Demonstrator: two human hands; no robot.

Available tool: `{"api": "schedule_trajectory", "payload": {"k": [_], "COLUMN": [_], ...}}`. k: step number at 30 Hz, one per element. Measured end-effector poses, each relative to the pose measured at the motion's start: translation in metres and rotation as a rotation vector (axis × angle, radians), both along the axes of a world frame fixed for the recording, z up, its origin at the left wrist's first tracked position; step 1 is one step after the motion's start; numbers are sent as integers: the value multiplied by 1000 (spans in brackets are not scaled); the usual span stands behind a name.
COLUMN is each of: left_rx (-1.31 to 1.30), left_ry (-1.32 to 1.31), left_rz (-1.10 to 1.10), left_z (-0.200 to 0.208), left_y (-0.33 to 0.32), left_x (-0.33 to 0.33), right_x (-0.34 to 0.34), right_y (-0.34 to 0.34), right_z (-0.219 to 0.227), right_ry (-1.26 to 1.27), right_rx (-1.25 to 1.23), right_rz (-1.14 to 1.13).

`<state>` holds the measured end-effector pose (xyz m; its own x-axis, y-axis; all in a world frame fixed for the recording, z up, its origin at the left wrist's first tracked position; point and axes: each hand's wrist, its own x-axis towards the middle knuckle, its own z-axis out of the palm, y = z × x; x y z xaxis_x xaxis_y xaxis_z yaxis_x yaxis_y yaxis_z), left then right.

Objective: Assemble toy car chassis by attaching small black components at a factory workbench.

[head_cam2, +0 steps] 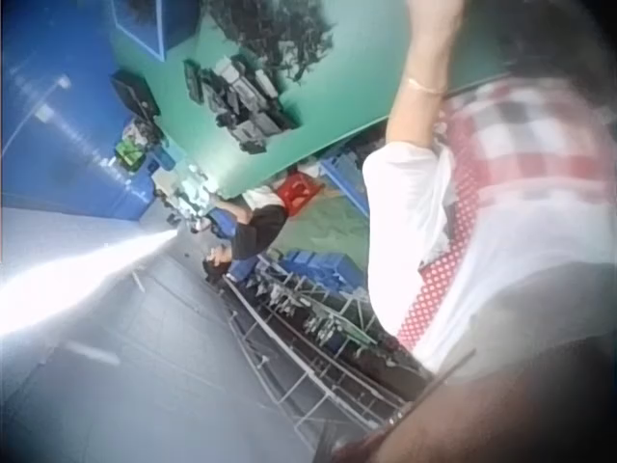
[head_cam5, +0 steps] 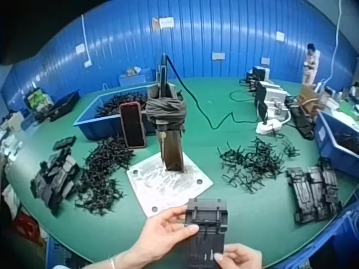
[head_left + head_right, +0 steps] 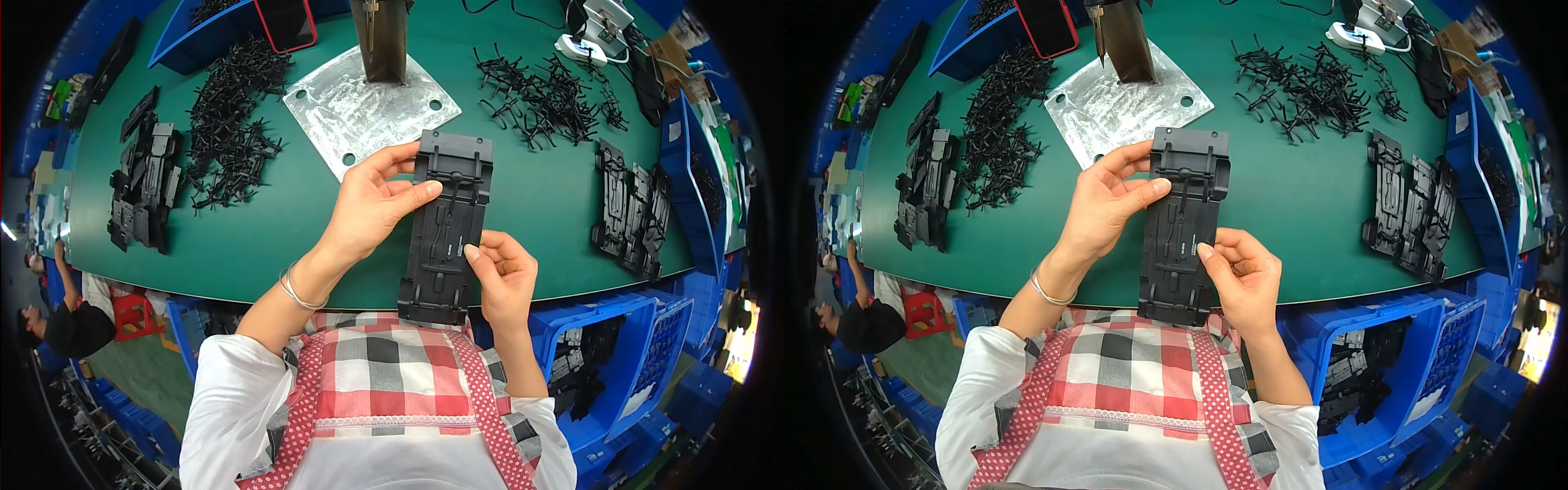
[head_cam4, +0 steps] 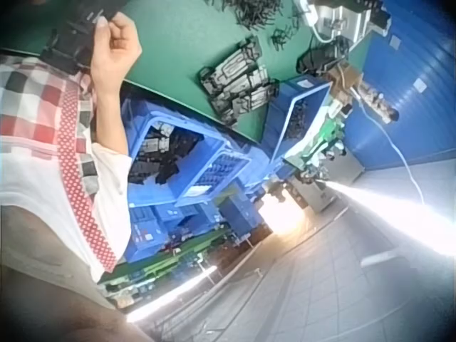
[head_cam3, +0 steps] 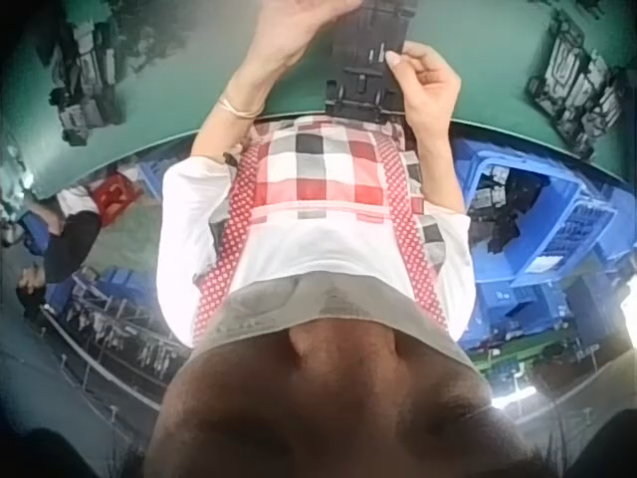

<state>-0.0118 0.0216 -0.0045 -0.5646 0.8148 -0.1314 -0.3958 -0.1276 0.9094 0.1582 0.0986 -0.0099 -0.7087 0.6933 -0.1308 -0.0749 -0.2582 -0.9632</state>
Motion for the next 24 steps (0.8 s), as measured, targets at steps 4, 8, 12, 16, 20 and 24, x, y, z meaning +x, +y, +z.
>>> {"api": "schedule_trajectory", "payload": {"k": [4,8,12,16,20,24], "left_rx": [-17,-141,-212,-209,-259,-276], "left_ry": [44,40,32,-27,-84,-48], "left_rz": [15,-66,-342,-381,-360,-330], "left_z": [-1,5,0,11,-1,2], "left_y": [0,-9,-29,-38,-34,-41], "left_x": [2,6,12,20,23,25], "right_x": [1,0,-6,-7,-5,-4], "right_y": [2,9,15,9,7,0], "right_z": [-3,-10,-3,1,-7,-2], "right_ry": [41,57,131,134,141,123], "right_rx": [-57,-16,135,188,225,321], "right_rz": [-19,-138,-222,-230,-214,-196]}}
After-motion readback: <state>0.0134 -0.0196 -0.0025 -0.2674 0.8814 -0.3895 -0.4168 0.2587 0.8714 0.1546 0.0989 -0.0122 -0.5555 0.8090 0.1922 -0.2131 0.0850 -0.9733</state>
